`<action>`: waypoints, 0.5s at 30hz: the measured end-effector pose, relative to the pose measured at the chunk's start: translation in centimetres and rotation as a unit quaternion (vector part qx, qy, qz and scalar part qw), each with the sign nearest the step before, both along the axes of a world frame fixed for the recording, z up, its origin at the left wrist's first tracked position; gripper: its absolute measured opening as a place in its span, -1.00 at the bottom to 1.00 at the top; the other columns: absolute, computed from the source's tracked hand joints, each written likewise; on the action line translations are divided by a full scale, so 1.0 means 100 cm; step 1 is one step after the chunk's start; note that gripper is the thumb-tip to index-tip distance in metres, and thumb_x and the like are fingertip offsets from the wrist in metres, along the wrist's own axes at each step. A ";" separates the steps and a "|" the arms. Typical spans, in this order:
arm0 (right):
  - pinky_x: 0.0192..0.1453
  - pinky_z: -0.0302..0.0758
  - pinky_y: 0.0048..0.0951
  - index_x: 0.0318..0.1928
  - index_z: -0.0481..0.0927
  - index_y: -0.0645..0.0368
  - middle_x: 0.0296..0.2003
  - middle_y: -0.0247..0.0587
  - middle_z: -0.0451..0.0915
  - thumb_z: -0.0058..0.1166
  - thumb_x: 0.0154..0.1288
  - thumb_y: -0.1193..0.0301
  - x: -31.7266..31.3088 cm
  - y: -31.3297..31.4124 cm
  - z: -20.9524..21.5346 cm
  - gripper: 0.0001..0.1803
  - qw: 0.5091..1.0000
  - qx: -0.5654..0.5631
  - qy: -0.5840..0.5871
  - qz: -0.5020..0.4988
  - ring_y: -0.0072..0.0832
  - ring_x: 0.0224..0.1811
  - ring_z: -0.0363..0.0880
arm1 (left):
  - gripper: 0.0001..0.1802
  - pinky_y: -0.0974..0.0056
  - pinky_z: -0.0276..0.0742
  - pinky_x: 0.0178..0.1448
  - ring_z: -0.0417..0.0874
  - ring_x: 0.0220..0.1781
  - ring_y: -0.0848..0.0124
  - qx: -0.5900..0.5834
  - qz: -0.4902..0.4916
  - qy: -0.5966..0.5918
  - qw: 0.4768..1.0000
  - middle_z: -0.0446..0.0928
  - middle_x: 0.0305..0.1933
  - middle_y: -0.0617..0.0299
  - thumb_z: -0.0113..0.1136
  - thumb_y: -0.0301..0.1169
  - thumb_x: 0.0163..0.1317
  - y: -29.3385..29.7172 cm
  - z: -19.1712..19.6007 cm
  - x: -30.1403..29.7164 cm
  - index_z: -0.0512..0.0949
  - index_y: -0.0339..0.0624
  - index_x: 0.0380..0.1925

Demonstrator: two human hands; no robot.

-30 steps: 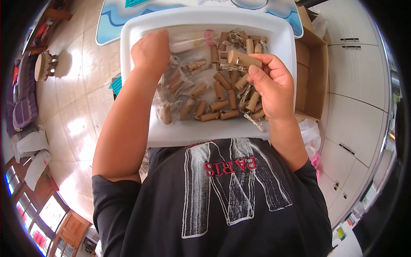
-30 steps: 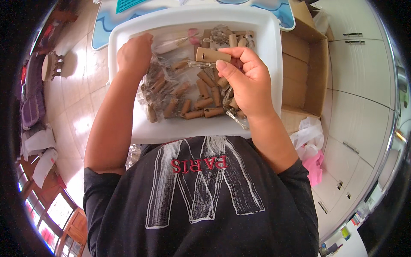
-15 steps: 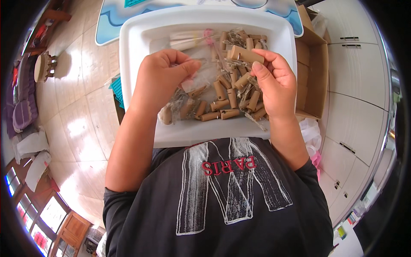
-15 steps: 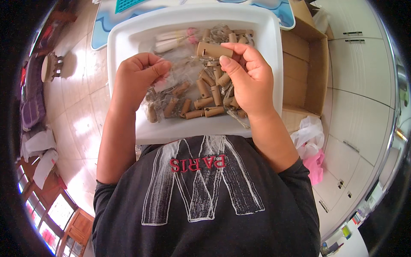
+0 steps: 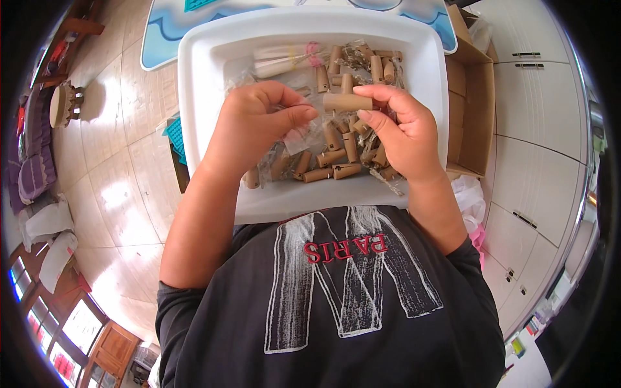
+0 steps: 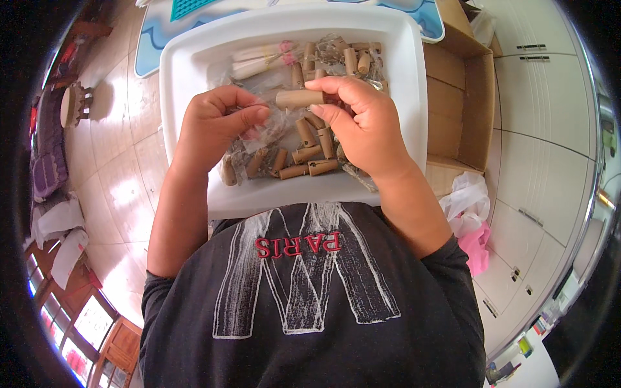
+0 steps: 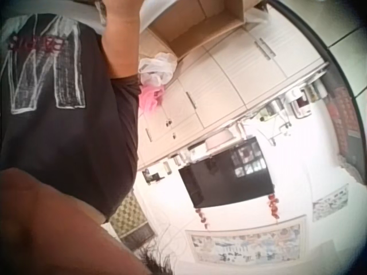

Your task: The person repeatedly picks up small cylindrical wooden corks from a white tray and places them into small clear plastic bags. They seal each bag and return it to the tray, continuing this process for the duration of the clip.

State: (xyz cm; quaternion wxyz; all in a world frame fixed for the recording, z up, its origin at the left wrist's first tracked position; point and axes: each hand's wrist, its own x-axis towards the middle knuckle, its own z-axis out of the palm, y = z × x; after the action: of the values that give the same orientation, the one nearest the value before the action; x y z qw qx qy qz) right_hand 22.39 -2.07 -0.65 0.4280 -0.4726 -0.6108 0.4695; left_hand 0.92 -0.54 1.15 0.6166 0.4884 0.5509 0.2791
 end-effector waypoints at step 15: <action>-0.19 0.42 -0.66 -0.10 0.52 0.28 -0.31 -0.36 0.56 0.07 0.14 0.64 0.008 0.004 0.005 -0.74 0.974 -0.171 0.061 0.135 -0.69 -0.28 0.47 | -0.64 0.48 0.40 -0.25 0.53 -0.33 0.55 -0.173 -0.088 -0.141 0.971 0.57 -0.36 0.25 0.30 -0.32 0.05 -0.001 -0.008 0.004 0.54 -0.37 -0.23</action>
State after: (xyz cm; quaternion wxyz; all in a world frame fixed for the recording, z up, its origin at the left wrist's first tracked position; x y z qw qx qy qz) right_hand 23.16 -1.63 -0.13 0.3097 -0.4223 -0.5526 0.6484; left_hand 1.34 -0.64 0.32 0.7852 0.3765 0.4534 0.1900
